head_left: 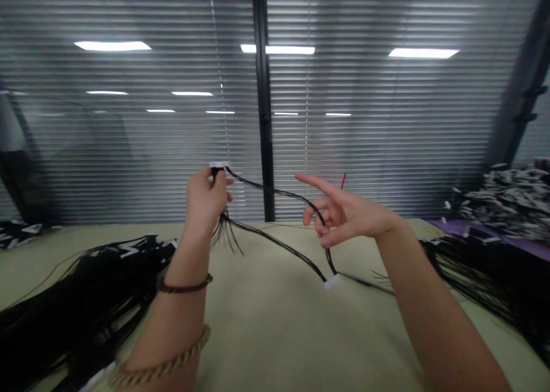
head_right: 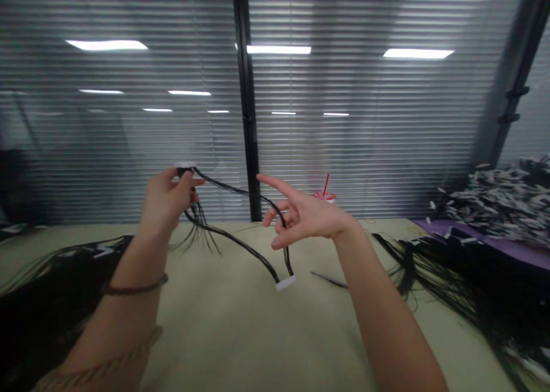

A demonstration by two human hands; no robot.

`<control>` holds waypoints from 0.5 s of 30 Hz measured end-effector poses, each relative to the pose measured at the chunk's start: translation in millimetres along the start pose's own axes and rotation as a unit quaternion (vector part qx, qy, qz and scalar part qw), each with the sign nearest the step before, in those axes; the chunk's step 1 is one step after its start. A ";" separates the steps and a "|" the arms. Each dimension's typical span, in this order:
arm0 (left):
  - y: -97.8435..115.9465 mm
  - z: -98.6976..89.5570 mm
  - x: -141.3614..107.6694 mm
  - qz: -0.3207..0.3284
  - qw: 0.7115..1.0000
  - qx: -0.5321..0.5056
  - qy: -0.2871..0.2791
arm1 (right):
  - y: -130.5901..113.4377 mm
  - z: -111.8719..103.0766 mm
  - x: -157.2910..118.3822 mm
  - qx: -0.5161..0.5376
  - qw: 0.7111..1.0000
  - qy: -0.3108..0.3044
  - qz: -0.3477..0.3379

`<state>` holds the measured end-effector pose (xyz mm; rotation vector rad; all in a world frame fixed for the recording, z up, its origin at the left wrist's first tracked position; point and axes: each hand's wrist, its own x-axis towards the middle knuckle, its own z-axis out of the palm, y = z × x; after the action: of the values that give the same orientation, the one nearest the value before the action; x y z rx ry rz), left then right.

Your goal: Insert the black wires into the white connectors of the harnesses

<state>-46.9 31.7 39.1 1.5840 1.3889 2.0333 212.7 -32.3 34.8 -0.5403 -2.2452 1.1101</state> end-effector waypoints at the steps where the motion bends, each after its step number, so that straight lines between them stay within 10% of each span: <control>1: -0.8 -3.2 2.1 -0.012 1.000 -0.022 -0.006 | -1.3 0.0 -1.4 -0.060 0.998 0.007 0.002; 6: 0.1 -21.7 6.3 -0.051 0.993 -0.104 -0.012 | -6.8 6.8 0.3 -0.393 0.918 0.015 0.051; 15: -0.9 -31.7 13.8 -0.064 0.974 -0.203 0.077 | -11.9 19.4 1.4 -0.459 0.886 -0.038 0.052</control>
<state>-79.4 24.3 48.0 1.1585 0.9996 2.2204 197.9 -49.6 35.4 -0.9961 -2.7532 0.0160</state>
